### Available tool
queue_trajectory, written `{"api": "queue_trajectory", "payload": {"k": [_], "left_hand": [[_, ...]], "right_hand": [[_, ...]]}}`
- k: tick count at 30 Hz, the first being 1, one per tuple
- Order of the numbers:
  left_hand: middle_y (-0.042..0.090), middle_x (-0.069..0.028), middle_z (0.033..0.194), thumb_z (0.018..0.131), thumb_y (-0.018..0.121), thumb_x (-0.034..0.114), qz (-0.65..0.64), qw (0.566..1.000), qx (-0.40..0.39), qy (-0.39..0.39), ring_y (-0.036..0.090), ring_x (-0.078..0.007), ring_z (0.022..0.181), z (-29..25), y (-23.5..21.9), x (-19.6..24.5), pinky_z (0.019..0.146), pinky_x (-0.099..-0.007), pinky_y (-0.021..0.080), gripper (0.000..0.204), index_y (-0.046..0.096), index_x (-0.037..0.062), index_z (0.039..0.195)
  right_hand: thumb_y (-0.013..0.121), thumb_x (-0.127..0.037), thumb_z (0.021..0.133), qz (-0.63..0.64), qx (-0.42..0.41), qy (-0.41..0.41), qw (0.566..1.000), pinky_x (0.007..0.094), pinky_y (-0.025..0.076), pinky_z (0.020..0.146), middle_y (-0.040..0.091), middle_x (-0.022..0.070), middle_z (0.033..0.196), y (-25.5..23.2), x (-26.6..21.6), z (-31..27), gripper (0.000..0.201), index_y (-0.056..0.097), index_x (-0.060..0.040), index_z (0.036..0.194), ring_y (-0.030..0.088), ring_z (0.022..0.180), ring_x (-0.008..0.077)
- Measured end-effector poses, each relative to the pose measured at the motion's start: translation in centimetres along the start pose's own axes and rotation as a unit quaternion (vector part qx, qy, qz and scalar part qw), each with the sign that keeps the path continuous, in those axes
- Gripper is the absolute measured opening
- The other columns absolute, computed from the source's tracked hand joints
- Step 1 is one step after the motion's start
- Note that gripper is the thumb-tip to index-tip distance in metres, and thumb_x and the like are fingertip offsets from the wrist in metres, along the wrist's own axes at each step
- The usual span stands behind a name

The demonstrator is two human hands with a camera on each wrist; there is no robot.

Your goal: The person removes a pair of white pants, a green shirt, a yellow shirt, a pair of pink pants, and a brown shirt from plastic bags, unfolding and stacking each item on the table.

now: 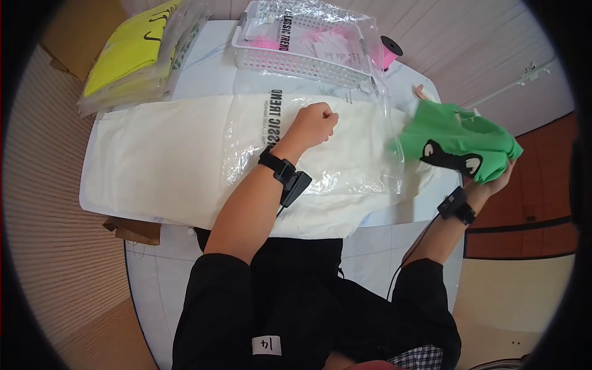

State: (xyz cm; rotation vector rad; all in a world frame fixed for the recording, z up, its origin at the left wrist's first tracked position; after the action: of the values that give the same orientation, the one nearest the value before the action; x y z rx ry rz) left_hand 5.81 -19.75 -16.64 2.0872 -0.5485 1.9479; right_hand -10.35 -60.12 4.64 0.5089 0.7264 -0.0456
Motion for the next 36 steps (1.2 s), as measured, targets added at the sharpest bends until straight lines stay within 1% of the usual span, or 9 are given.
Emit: {"api": "queue_trajectory", "payload": {"k": [5,8,13,14,15,21,24,27,36], "left_hand": [[0.064,-0.0097,0.066,0.086,0.056,0.021,0.013,1.000,0.014,0.001,0.061,-0.0146,0.054,-0.3,-0.3,0.6,0.052,-0.0281,0.049,0.023,0.058,-0.0012,0.079],[0.064,-0.0093,0.065,0.086,0.056,0.021,0.024,1.000,0.010,0.007,0.060,-0.0145,0.053,-0.2,-0.2,0.8,0.053,-0.0283,0.049,0.023,0.058,-0.0011,0.079],[0.064,-0.0090,0.065,0.087,0.056,0.021,0.020,1.000,0.011,0.003,0.060,-0.0143,0.053,-0.3,-0.2,0.7,0.052,-0.0284,0.049,0.023,0.058,-0.0006,0.079],[0.064,-0.0089,0.065,0.087,0.056,0.021,0.026,1.000,0.010,0.005,0.061,-0.0142,0.054,-0.3,-0.2,0.8,0.053,-0.0282,0.049,0.023,0.057,-0.0004,0.079],[0.064,-0.0089,0.065,0.087,0.056,0.021,0.027,1.000,0.011,0.006,0.061,-0.0142,0.054,-0.3,-0.2,0.9,0.053,-0.0282,0.049,0.023,0.057,-0.0004,0.079],[0.064,-0.0096,0.065,0.086,0.056,0.021,0.051,0.999,0.009,0.018,0.062,-0.0161,0.055,-0.3,-0.1,0.8,0.055,-0.0298,0.049,0.023,0.058,-0.0004,0.079],[0.064,-0.0099,0.066,0.086,0.057,0.022,0.056,0.998,0.009,0.027,0.062,-0.0168,0.056,-0.2,0.0,0.9,0.057,-0.0303,0.050,0.023,0.058,-0.0003,0.079],[0.064,-0.0108,0.066,0.085,0.058,0.022,0.048,0.998,0.009,0.035,0.063,-0.0182,0.058,-0.4,0.1,1.1,0.059,-0.0313,0.050,0.024,0.059,-0.0006,0.080],[0.064,-0.0149,0.068,0.083,0.060,0.020,0.042,0.994,0.048,0.091,0.062,-0.0272,0.064,-0.3,-0.3,2.2,0.062,-0.0347,0.049,0.022,0.060,-0.0015,0.079]], "right_hand": [[0.041,-0.007,0.087,-0.157,0.036,-0.088,0.983,0.0400,0.052,0.086,0.056,0.0159,0.115,4.2,-4.6,0.0,0.036,0.049,-0.0004,0.122,0.060,0.099,0.0288],[0.049,-0.002,0.084,-0.336,0.009,-0.008,0.942,0.0276,0.050,0.075,0.063,0.0099,0.104,5.2,-1.7,0.2,0.033,0.059,0.0014,0.116,0.061,0.088,0.0165],[0.050,-0.002,0.079,-0.648,-0.281,0.203,0.678,0.0267,0.045,0.067,0.063,0.0056,0.086,8.5,9.7,-6.5,0.032,0.065,-0.0010,0.107,0.056,0.075,0.0095],[0.051,-0.003,0.078,-0.663,-0.378,0.129,0.634,0.0314,0.048,0.075,0.066,0.0141,0.093,10.2,11.7,-8.0,0.032,0.064,-0.0004,0.107,0.062,0.082,0.0197],[0.053,-0.004,0.077,-0.668,-0.418,0.202,0.582,0.0343,0.047,0.083,0.065,0.0193,0.100,9.4,13.7,-9.3,0.033,0.064,-0.0011,0.107,0.063,0.091,0.0272],[0.060,-0.017,0.082,-0.637,-0.362,0.131,0.668,0.0351,0.049,0.080,0.066,0.0175,0.100,12.3,15.5,-9.0,0.032,0.063,0.0015,0.108,0.064,0.089,0.0294],[0.065,-0.023,0.083,-0.546,-0.262,0.239,0.759,0.0302,0.048,0.075,0.066,0.0151,0.101,10.1,18.6,-6.9,0.044,0.056,0.0036,0.117,0.062,0.089,0.0201],[0.063,-0.021,0.086,-0.481,-0.251,0.366,0.757,0.0235,0.045,0.074,0.065,0.0098,0.097,9.6,22.1,-8.2,0.044,0.053,0.0015,0.123,0.057,0.085,0.0121],[0.069,-0.014,0.077,-0.433,-0.265,0.450,0.735,0.0230,0.043,0.071,0.063,0.0037,0.087,12.1,22.4,-10.0,0.038,0.062,0.0027,0.110,0.057,0.081,0.0111]]}}
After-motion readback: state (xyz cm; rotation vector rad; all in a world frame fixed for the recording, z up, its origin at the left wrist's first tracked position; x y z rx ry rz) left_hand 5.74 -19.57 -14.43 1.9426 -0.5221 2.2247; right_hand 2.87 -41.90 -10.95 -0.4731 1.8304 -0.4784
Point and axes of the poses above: each hand's wrist, its own z-axis towards the middle knuckle, its own y-axis out of the palm, x = y × z, the point moved 9 cm from there along z, towards the middle knuckle
